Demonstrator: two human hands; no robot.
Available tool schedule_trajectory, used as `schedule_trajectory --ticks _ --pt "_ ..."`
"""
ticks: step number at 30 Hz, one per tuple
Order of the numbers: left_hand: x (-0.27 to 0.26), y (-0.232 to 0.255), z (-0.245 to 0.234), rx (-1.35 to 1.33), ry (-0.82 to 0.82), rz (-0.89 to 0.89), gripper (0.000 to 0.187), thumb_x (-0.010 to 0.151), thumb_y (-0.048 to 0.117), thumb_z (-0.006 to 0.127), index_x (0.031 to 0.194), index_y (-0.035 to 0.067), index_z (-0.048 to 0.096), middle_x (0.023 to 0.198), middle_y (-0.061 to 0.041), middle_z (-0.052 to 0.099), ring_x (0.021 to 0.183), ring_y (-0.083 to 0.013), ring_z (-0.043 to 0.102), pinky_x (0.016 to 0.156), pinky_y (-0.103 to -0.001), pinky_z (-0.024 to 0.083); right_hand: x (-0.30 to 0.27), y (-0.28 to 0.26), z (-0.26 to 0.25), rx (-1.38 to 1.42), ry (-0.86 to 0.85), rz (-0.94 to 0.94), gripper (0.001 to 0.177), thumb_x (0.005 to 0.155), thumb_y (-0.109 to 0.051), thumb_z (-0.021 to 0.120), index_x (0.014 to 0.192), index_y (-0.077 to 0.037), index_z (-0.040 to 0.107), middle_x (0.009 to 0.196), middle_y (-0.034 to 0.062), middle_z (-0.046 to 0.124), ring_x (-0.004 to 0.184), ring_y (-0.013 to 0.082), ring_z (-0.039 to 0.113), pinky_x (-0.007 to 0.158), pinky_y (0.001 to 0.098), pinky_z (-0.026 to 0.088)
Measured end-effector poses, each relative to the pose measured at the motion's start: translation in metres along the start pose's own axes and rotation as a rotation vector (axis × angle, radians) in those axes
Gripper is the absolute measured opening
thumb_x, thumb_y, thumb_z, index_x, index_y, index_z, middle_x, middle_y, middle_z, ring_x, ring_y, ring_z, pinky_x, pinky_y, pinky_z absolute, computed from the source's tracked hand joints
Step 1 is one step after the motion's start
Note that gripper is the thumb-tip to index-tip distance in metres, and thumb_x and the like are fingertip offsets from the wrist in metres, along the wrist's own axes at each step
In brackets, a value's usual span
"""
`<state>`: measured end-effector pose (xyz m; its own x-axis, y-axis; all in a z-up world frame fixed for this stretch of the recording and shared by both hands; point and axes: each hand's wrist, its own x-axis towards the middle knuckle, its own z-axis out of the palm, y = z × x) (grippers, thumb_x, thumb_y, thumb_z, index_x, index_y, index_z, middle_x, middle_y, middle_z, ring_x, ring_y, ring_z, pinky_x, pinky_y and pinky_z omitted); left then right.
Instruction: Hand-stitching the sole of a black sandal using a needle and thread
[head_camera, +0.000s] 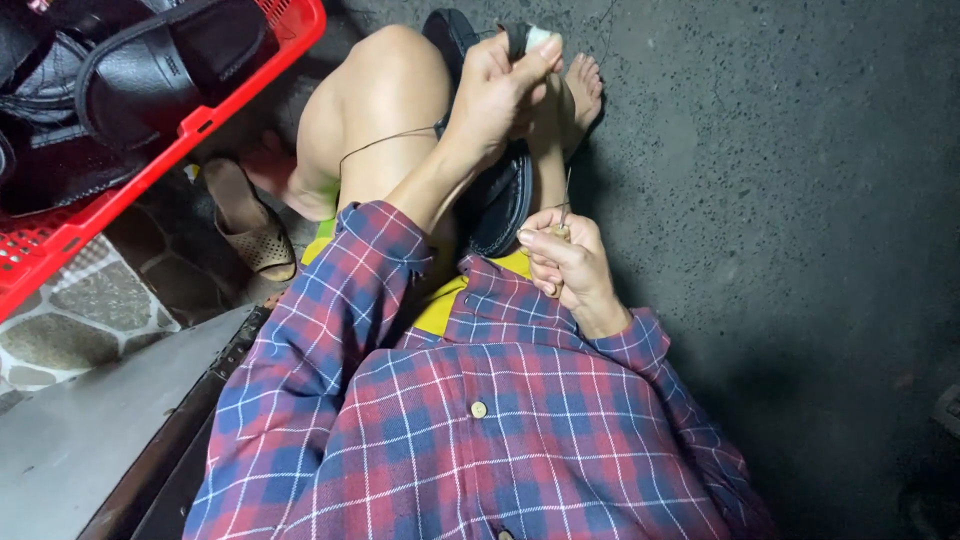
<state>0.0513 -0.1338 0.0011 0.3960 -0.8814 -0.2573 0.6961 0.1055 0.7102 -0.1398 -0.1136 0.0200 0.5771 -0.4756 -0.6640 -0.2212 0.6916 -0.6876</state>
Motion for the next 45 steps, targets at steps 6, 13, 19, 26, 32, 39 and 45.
schedule_trajectory --ticks 6,13,19,26,32,39,45 --pt "-0.040 0.026 -0.016 -0.110 -0.148 -0.072 0.022 0.093 0.024 0.056 0.087 0.005 0.050 0.050 -0.003 0.038 0.038 -0.0075 0.028 0.033 -0.019 0.026 -0.014 -0.010 -0.006 -0.093 -0.123 0.080 0.004 0.085 0.001 0.063 0.082 -0.002 0.062 0.044 -0.0009 0.040 0.032 0.0056 0.034 0.029 0.0186 0.028" --pt "-0.109 0.042 -0.033 0.774 -0.796 0.061 0.016 0.090 0.025 0.061 0.088 0.009 0.064 0.126 -0.009 0.058 0.111 -0.0219 0.059 0.096 -0.035 0.047 -0.034 -0.038 0.005 -0.087 -0.192 -0.082 0.001 0.085 0.002 0.060 0.085 0.002 0.060 0.046 0.0056 0.042 0.033 0.0074 0.035 0.030 0.0199 0.028" --pt "-0.116 0.070 -0.130 0.454 0.027 0.008 0.057 0.088 0.004 0.071 0.137 0.015 0.042 0.091 -0.003 0.063 0.072 -0.0112 0.065 0.064 -0.027 0.059 -0.040 -0.041 -0.012 -1.061 0.015 -0.952 0.033 0.098 -0.010 0.048 0.127 -0.001 0.061 0.101 0.0151 0.059 0.088 0.0267 0.064 0.078 0.0343 0.053" --pt "-0.141 0.085 -0.099 2.048 0.505 0.190 0.039 0.089 0.030 0.082 0.118 0.005 0.072 0.134 -0.015 0.043 0.078 -0.0375 0.061 0.071 -0.048 0.051 -0.041 -0.025 -0.018 -1.454 -0.021 -0.778 0.039 0.098 -0.016 0.050 0.135 -0.027 0.057 0.075 0.0058 0.057 0.059 0.0281 0.061 0.052 0.0363 0.050" --pt "-0.129 0.025 -0.042 1.318 -0.237 0.587 0.053 0.082 0.028 0.077 0.125 0.002 0.059 0.140 -0.022 0.046 0.131 -0.0436 0.041 0.110 -0.056 0.029 -0.038 -0.028 -0.017 -1.478 -0.090 -0.724 0.039 0.098 -0.016 0.046 0.134 -0.028 0.057 0.073 0.0072 0.057 0.062 0.0305 0.062 0.053 0.0381 0.051" --pt "-0.129 0.003 -0.045 1.489 -0.278 0.547 0.064 0.079 0.046 0.074 0.132 0.014 0.057 0.146 -0.015 0.043 0.137 -0.0374 0.036 0.113 -0.058 0.019 -0.035 -0.036 -0.018 -1.513 -0.135 -0.701 0.040 0.097 -0.013 0.048 0.133 -0.027 0.058 0.072 0.0091 0.058 0.059 0.0300 0.062 0.053 0.0385 0.051" --pt "-0.129 -0.003 -0.048 1.501 -0.265 0.525 0.062 0.079 0.048 0.074 0.132 0.018 0.059 0.148 -0.012 0.041 0.139 -0.0343 0.034 0.113 -0.060 0.016 -0.037 -0.043 -0.020 -1.826 -0.096 -0.636 0.045 0.097 -0.021 0.046 0.137 -0.039 0.050 0.075 0.0050 0.057 0.056 0.0267 0.062 0.054 0.0381 0.054"
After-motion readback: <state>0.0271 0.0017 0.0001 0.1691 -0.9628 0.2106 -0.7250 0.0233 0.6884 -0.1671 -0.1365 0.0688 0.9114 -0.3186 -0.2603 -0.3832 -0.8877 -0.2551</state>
